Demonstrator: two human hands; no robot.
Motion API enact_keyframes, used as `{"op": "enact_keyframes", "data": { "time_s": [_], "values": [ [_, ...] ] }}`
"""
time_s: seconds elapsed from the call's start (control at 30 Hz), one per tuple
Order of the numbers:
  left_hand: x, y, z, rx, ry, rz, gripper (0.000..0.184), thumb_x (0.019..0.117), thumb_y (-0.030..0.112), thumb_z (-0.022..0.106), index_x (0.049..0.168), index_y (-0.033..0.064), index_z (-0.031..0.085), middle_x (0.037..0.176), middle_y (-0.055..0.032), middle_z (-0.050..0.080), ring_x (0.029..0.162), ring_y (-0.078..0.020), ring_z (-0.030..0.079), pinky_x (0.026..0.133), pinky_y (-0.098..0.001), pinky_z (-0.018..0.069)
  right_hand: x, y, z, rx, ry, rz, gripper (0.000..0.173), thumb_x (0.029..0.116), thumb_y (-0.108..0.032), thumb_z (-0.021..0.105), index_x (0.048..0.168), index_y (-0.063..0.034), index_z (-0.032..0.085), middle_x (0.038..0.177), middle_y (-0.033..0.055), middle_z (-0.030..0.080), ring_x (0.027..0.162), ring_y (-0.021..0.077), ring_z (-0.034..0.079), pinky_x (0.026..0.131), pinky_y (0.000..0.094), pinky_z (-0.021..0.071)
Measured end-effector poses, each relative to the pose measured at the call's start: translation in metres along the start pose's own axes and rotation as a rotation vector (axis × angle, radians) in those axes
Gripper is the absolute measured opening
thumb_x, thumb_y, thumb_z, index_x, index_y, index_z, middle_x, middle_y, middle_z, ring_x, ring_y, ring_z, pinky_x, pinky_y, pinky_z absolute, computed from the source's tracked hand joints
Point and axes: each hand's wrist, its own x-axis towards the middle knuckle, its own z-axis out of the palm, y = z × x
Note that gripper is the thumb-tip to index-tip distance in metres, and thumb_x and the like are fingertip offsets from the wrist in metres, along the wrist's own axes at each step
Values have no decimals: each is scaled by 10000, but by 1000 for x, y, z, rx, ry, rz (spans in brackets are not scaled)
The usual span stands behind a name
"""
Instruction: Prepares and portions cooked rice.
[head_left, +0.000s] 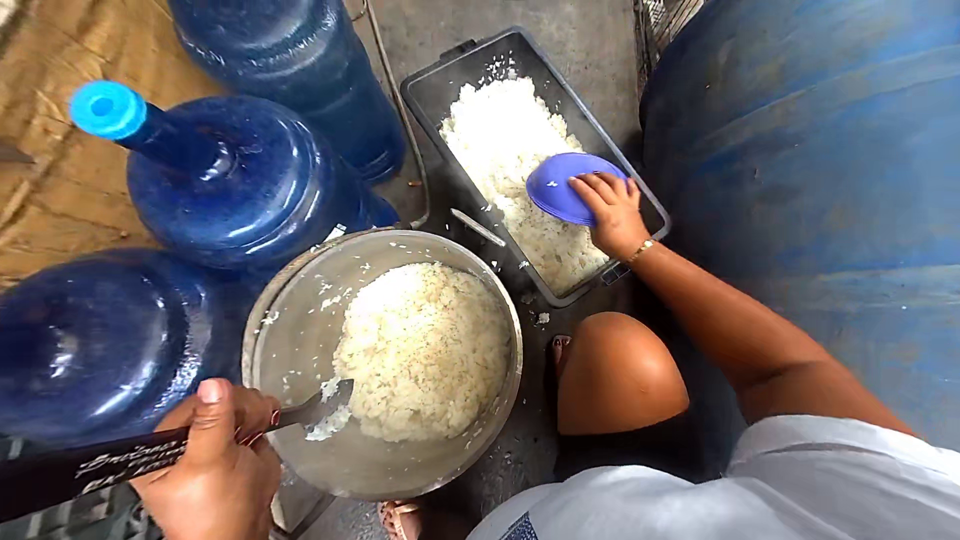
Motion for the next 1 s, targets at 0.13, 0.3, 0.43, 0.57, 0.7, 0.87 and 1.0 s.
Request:
{"op": "enact_keyframes", "data": {
  "time_s": [0.13,0.3,0.43,0.57,0.7,0.87,1.0],
  "values": [
    [4,-6,10,32,-39,-12,296,1046,224,538,751,255,538,563,136,453,488,-28,454,527,-211,443,73,-3,47,93,-66,46,819,802,92,666,1531,-247,512,1549,43,531,1464,404,413,1061,805,294],
    [6,-8,21,56,-50,2,291,1038,210,555,750,247,570,571,133,497,509,-33,504,569,-218,488,148,1,42,174,-277,39,791,849,71,647,1553,-253,485,1558,48,519,1427,405,449,992,772,383],
    [8,-9,15,57,-47,24,280,1039,201,551,763,245,563,576,134,482,512,-35,487,570,-225,476,156,2,-23,63,-300,-43,755,872,63,630,1536,-270,495,1511,64,556,1378,393,512,1002,702,453],
    [8,-15,6,79,-47,-5,264,1036,218,553,774,248,555,580,138,475,506,-29,478,557,-217,466,109,-6,-33,-139,-195,-399,658,936,72,543,1498,-271,540,1468,97,589,1386,425,497,1084,785,312],
    [7,-13,6,88,-51,-13,260,1032,223,552,774,256,548,582,142,473,508,-25,474,558,-214,461,42,-8,1,-183,-403,-547,681,928,65,612,1530,-240,516,1573,104,505,1489,453,375,1145,824,162],
    [0,-3,-2,72,-67,14,268,1046,235,538,780,255,559,593,151,476,524,-11,473,570,-203,448,2,-14,-46,-226,-392,-573,681,922,83,606,1530,-210,511,1546,126,527,1459,441,426,1137,797,231],
    [-6,-3,-13,75,-89,12,274,1049,204,513,782,243,558,592,145,464,521,-16,461,574,-213,450,-11,-11,-94,-154,-38,-341,584,938,100,507,1461,-153,566,1407,157,627,1331,393,569,1106,651,408]
  ]
}}
